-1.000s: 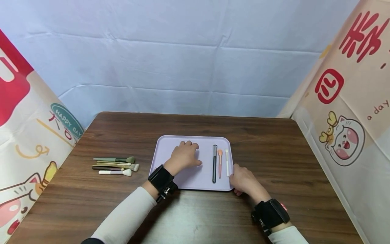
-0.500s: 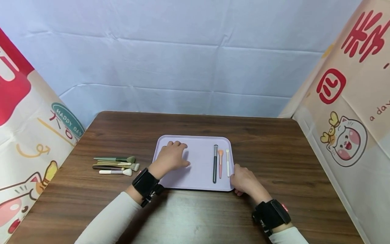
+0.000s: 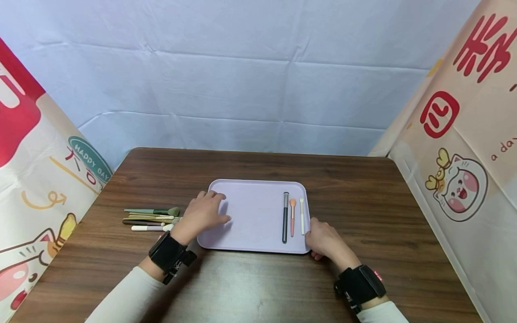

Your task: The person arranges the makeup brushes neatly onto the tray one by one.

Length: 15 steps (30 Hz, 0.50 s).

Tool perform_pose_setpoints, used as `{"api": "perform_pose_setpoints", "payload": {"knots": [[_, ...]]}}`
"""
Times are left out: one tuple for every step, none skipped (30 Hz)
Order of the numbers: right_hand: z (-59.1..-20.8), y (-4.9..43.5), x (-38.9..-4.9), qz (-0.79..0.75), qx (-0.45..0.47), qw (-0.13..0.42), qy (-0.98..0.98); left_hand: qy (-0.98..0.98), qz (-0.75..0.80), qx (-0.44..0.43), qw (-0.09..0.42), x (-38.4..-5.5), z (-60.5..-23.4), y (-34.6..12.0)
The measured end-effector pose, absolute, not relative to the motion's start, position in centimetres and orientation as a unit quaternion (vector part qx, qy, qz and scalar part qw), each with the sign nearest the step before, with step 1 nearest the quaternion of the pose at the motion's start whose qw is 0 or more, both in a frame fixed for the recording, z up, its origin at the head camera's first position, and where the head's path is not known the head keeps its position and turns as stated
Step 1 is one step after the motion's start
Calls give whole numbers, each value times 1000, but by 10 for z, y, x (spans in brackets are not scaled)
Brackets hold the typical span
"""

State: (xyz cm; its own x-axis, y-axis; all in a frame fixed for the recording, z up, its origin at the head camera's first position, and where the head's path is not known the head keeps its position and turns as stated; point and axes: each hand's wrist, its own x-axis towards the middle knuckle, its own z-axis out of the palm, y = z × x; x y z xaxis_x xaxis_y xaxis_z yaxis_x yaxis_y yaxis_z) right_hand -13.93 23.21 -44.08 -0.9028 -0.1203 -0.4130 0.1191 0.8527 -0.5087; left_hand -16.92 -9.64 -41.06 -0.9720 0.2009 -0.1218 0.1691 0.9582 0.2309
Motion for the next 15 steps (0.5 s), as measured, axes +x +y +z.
{"api": "perform_pose_setpoints", "payload": {"knots": [[-441, 232, -139, -272, -1, 220, 937, 987, 112, 93, 71, -168, -410, -99], [-441, 233, -139, -272, -1, 220, 937, 987, 113, 93, 67, -166, -410, -102], [-441, 233, -139, -273, -1, 220, 937, 987, 112, 92, 65, -165, -409, -104], [-441, 233, -139, -273, -1, 220, 936, 988, 112, 90, 64, -163, -409, -107], [-441, 233, -139, -274, 0, 221, 936, 988, 110, 89, 62, -162, -409, -110], [-440, 233, -139, -274, 0, 222, 936, 989, 107, 86, 60, -161, -408, -113], [-440, 233, -139, -275, 0, 223, 935, 989, 105, 82, 60, -159, -408, -116], [-440, 232, -139, -275, 1, 224, 935, 990, 102, 79, 59, -158, -408, -119], [-440, 232, -139, -275, 1, 225, 935, 990, 100, 75, 59, -157, -408, -122], [-440, 232, -139, -275, 2, 226, 935, 991, 98, 71, 58, -156, -408, -125], [-440, 232, -139, -274, 3, 226, 935, 991, 97, 67, 57, -155, -409, -129], [-440, 232, -139, -274, 3, 227, 935, 992, 97, 63, 57, -153, -408, -133], [-440, 232, -139, -273, 4, 228, 935, 992, 98, 60, 57, -152, -409, -136], [-440, 232, -139, -274, 5, 228, 934, 992, 98, 57, 57, -151, -409, -140], [-440, 232, -139, -273, 5, 228, 934, 992, 100, 55, 57, -150, -409, -144]]}}
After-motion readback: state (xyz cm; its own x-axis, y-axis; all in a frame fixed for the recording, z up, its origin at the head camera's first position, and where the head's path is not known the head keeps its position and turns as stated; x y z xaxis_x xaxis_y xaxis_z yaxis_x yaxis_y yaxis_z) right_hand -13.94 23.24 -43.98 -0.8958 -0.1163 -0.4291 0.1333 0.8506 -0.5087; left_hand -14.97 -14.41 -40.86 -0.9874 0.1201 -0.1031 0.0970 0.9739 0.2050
